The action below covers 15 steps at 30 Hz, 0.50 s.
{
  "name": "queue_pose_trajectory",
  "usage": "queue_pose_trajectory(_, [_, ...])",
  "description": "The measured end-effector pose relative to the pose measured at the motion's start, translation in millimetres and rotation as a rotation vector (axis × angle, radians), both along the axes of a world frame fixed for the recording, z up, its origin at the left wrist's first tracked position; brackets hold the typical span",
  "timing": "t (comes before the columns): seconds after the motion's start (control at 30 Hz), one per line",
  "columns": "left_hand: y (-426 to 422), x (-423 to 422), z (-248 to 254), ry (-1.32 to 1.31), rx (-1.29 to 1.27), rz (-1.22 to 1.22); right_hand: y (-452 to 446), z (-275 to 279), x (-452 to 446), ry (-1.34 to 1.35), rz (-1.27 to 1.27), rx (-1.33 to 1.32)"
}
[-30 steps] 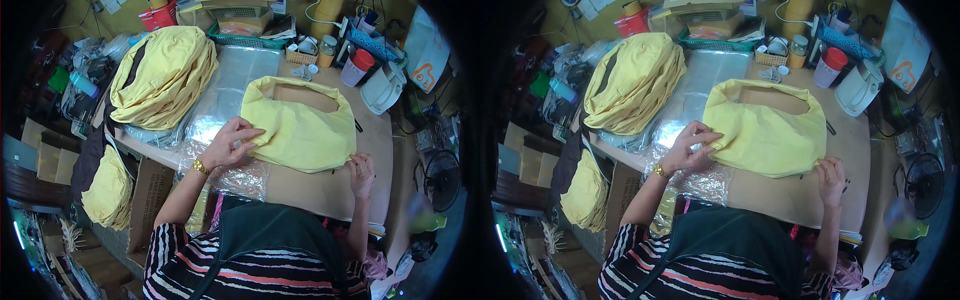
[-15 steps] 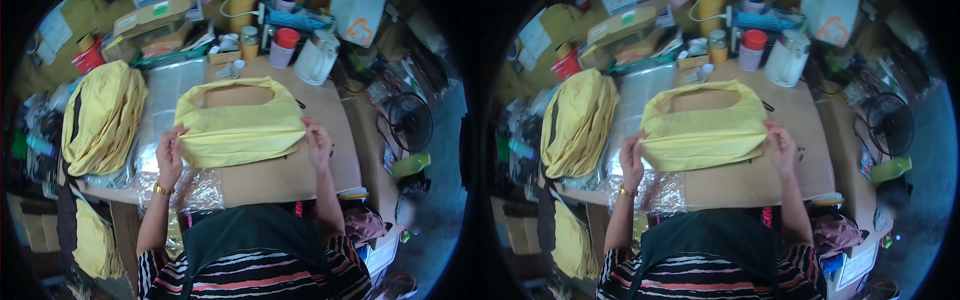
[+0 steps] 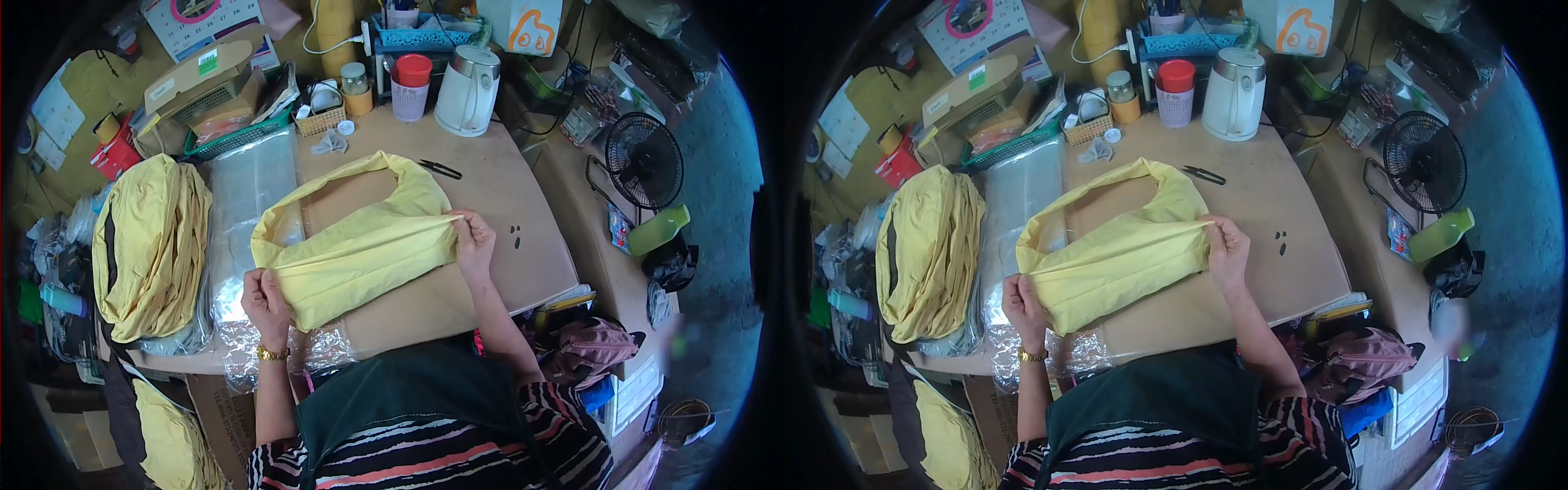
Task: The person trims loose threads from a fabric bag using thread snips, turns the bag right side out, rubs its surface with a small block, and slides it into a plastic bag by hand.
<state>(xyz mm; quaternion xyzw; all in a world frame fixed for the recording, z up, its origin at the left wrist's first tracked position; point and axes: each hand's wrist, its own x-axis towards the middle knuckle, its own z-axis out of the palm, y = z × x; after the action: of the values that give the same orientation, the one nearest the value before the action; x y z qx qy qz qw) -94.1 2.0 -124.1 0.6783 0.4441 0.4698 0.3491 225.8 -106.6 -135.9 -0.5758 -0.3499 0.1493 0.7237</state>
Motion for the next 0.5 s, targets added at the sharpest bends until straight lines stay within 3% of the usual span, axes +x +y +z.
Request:
queue_pose_trajectory(0.07, [1.9, 1.3, -9.3, -0.096, 0.308, 0.103, 7.1, 1.2, 4.0, 0.047, 0.012, 0.025])
queue_pose_trajectory(0.2, [3.7, -7.0, -20.7, -0.074, 0.541, 0.166, 12.4, -1.8, 17.7, 0.178, 0.146, 0.003])
queue_pose_trajectory(0.33, [12.1, -21.6, -27.5, 0.06, 0.588, 0.09, 16.8, -1.7, 23.9, 0.346, 0.202, 0.075])
queue_pose_trajectory(0.37, [14.0, -30.0, -19.3, 0.267, 0.39, 0.11, 17.9, -11.2, 29.5, 0.41, 0.194, 0.083])
queue_pose_trajectory(0.4, [10.7, -25.0, 3.5, 0.271, 0.394, 0.106, 17.5, -17.0, 32.8, 0.474, 0.185, 0.092])
queue_pose_trajectory(0.43, [5.6, -9.1, 34.5, 0.418, 0.539, 0.199, 12.4, -16.4, 32.7, 0.477, 0.182, 0.096])
queue_pose_trajectory(0.47, [2.1, 8.9, 53.2, 0.563, 0.685, 0.295, 5.3, -14.5, 30.8, 0.31, 0.087, -0.093])
queue_pose_trajectory(0.5, [-1.4, 23.5, 57.5, 0.505, 0.626, 0.121, 0.5, -14.5, 27.7, 0.141, -0.007, -0.282])
